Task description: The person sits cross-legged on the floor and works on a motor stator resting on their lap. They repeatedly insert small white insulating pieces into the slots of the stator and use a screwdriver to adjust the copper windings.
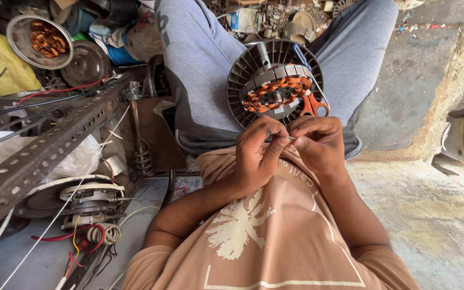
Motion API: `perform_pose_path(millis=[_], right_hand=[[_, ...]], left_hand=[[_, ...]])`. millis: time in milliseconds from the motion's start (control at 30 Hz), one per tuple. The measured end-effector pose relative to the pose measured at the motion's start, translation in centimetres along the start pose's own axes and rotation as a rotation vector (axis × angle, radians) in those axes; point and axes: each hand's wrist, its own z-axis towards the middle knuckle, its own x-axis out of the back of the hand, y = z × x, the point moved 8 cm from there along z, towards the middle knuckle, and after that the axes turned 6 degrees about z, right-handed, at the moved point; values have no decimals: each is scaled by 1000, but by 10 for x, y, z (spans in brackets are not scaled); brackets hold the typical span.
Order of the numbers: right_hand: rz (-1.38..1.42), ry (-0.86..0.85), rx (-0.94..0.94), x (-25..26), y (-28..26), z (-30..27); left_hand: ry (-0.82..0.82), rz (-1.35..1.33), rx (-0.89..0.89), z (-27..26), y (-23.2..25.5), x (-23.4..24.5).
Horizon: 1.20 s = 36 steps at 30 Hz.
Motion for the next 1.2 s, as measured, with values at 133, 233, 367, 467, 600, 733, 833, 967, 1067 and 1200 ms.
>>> perform_pose_path(millis=[133, 233, 367, 467, 600, 733, 833, 967, 1067, 1200], right_hand=[[90, -4, 0, 3, 5, 0], [73, -8, 14, 5, 6, 1], [45, -14, 36, 2, 4, 0], [11, 5, 54, -4, 0, -2], [-29, 62, 84, -11, -3, -8], [-123, 80, 142, -9, -4, -10], [-205, 138, 171, -3, -1, -11], [-315, 100, 150, -3, -9, 0], [-316, 63, 164, -8, -27, 9], [-474, 73, 292, -1, -62, 62]], left_hand=[[9, -117, 72, -2, -6, -4], [-3, -148, 66, -2, -10, -7], [18, -205, 97, -6, -16, -9], [12, -169, 90, -8, -15, -7], [-27, -168, 55, -5, -17, -6], [-108, -291, 102, -3, -29, -9], [-59, -388, 160, -3, -41, -11], [-34, -440, 191, -3, -47, -13], [5, -158, 86, -2, -38, -4], [64, 272, -145, 1, -4, 5]])
